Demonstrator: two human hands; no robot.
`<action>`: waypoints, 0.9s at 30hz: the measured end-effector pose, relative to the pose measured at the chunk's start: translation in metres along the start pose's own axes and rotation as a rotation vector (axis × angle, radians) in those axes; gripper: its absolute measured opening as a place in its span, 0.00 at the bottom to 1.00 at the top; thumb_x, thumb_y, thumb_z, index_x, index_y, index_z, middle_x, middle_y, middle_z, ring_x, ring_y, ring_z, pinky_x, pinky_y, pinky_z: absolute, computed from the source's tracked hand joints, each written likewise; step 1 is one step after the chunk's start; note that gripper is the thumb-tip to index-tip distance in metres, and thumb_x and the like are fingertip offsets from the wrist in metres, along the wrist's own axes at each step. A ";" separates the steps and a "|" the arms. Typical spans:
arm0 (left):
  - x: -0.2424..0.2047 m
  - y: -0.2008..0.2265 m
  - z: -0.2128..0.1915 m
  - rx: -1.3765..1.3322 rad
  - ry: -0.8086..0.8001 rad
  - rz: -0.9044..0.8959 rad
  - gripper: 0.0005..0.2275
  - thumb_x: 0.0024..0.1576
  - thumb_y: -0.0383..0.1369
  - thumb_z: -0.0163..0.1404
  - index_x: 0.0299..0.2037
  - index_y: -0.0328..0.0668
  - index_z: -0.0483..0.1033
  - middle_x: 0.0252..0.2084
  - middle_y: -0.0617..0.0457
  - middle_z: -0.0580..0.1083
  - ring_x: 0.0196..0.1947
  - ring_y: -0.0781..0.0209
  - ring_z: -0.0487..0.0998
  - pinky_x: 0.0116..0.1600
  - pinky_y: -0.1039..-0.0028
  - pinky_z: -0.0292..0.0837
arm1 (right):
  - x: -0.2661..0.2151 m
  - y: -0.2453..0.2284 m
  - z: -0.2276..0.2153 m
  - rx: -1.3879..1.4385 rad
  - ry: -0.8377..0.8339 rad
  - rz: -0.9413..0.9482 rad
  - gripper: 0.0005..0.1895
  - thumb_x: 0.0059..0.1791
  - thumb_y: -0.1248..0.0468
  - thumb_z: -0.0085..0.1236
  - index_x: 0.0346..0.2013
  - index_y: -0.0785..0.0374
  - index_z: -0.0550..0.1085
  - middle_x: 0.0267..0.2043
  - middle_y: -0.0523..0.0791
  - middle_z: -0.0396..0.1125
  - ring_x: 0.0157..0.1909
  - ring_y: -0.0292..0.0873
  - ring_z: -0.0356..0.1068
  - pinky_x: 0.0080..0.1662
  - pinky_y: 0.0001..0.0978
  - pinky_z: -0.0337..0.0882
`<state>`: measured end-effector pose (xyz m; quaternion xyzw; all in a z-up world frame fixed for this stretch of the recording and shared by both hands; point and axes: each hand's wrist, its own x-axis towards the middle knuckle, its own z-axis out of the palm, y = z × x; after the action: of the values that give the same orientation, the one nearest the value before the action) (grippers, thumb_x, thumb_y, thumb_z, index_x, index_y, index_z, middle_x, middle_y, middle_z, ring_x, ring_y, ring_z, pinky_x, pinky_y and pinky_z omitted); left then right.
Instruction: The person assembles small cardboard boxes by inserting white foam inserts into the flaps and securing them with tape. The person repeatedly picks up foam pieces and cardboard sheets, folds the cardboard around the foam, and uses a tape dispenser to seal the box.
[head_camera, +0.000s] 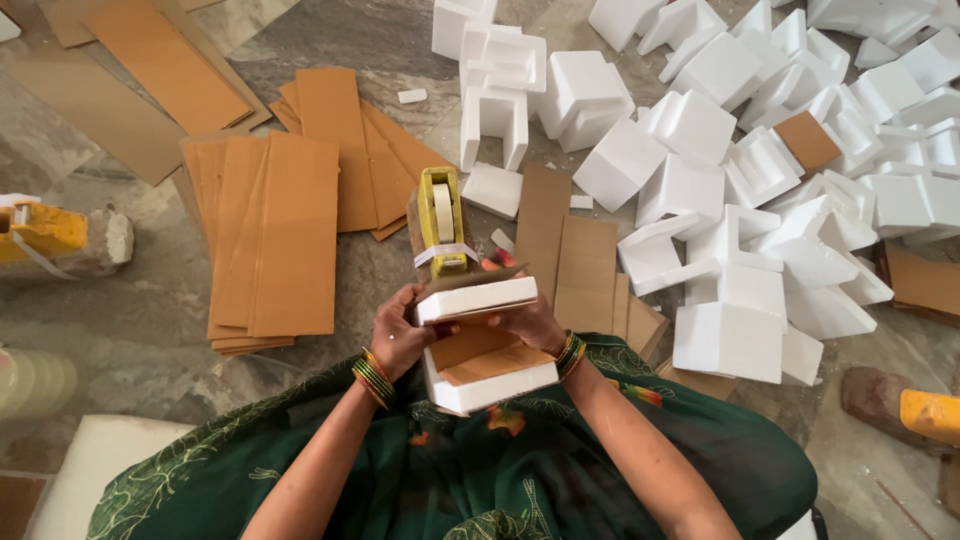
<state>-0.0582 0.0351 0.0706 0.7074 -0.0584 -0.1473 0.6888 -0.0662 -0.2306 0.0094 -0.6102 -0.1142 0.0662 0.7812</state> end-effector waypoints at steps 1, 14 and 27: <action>-0.001 0.002 -0.001 0.003 -0.009 0.009 0.24 0.44 0.23 0.69 0.51 0.32 0.74 0.46 0.48 0.80 0.43 0.64 0.80 0.50 0.74 0.80 | 0.001 0.000 0.001 -0.016 -0.023 -0.036 0.42 0.42 0.62 0.75 0.64 0.62 0.61 0.69 0.45 0.63 0.68 0.38 0.62 0.65 0.35 0.66; 0.007 -0.014 -0.001 -0.467 0.062 -0.118 0.23 0.51 0.20 0.62 0.57 0.31 0.70 0.51 0.46 0.77 0.48 0.61 0.78 0.53 0.71 0.79 | -0.002 -0.007 0.035 -0.082 0.442 0.060 0.29 0.41 0.69 0.74 0.52 0.65 0.68 0.50 0.51 0.71 0.51 0.40 0.73 0.51 0.34 0.79; 0.011 -0.014 -0.018 -0.778 -0.011 -0.053 0.28 0.48 0.12 0.41 0.64 0.26 0.65 0.60 0.43 0.71 0.58 0.55 0.72 0.62 0.68 0.70 | -0.004 -0.040 0.054 -0.249 0.525 -0.048 0.18 0.43 0.69 0.73 0.43 0.69 0.74 0.39 0.46 0.75 0.39 0.35 0.74 0.43 0.28 0.78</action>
<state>-0.0440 0.0497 0.0552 0.3939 0.0167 -0.1799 0.9012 -0.0851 -0.1906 0.0600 -0.6947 0.0704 -0.1272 0.7044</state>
